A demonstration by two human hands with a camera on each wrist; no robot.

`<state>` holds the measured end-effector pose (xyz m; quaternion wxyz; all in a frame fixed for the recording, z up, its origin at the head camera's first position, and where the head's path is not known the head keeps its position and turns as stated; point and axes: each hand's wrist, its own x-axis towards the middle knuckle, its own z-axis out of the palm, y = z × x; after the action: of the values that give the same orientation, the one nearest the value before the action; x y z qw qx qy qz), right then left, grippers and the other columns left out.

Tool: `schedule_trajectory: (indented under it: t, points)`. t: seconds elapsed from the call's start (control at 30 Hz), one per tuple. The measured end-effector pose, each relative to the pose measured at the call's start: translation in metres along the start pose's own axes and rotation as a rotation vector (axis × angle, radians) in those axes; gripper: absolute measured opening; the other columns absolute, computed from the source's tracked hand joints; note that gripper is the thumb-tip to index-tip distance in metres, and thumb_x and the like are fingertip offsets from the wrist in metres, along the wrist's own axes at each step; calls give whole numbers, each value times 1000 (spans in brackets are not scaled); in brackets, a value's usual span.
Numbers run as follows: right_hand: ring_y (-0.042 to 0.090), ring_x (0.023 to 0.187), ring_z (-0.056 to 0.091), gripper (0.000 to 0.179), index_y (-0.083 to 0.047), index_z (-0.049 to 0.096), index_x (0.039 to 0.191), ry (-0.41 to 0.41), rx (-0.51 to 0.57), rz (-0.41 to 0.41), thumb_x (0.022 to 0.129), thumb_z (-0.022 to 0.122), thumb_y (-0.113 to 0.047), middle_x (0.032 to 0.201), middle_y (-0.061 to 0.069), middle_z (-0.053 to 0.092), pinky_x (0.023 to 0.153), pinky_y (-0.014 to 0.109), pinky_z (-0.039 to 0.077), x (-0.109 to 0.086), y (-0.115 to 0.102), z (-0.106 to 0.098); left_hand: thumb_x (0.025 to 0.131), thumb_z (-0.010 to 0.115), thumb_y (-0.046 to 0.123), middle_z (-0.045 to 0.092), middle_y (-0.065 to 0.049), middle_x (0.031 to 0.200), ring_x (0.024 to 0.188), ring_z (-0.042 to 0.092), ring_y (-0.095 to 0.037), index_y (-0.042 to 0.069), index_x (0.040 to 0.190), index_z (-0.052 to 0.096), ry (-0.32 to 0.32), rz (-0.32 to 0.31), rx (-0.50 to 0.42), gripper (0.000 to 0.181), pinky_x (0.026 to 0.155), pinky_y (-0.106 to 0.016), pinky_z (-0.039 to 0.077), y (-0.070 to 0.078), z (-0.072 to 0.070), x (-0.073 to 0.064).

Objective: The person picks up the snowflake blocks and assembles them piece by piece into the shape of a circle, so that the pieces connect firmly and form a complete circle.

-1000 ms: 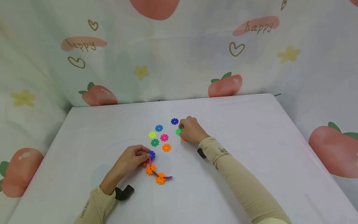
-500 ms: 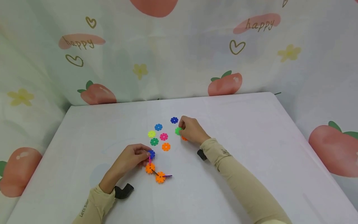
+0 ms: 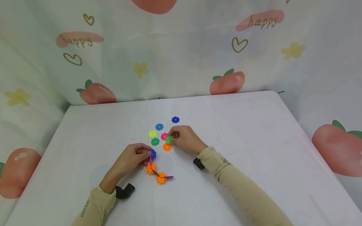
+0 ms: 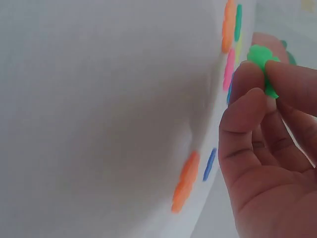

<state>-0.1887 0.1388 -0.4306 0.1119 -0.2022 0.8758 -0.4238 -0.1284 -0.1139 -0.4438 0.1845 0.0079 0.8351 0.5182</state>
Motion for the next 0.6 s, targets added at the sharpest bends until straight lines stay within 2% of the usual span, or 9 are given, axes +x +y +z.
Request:
schedule_trajectory:
  t: [0.17, 0.3, 0.6]
  points:
    - [18, 87, 63, 15, -7, 77, 101, -27, -3, -47, 92, 75, 4, 93, 2, 72, 83, 35, 55, -3, -9, 10, 105, 68, 10, 69, -4, 81, 70, 63, -19, 2, 119, 74, -4, 10, 3, 18, 69, -31, 53, 1, 0, 1]
    - [15, 86, 66, 12, -9, 78, 97, -61, 29, -72, 92, 76, 2, 90, -3, 74, 83, 35, 56, -5, -13, 17, 105, 68, 9, 69, -4, 80, 69, 63, -19, 2, 118, 74, -3, 13, 2, 17, 68, -30, 53, 1, 0, 0]
    - [12, 87, 68, 18, -9, 80, 98, -94, 41, -124, 94, 72, 5, 93, -4, 75, 85, 34, 57, -7, -17, 27, 105, 66, 8, 69, -4, 80, 68, 63, -19, 1, 118, 74, -11, 32, -20, 16, 67, -30, 54, 1, 1, -1]
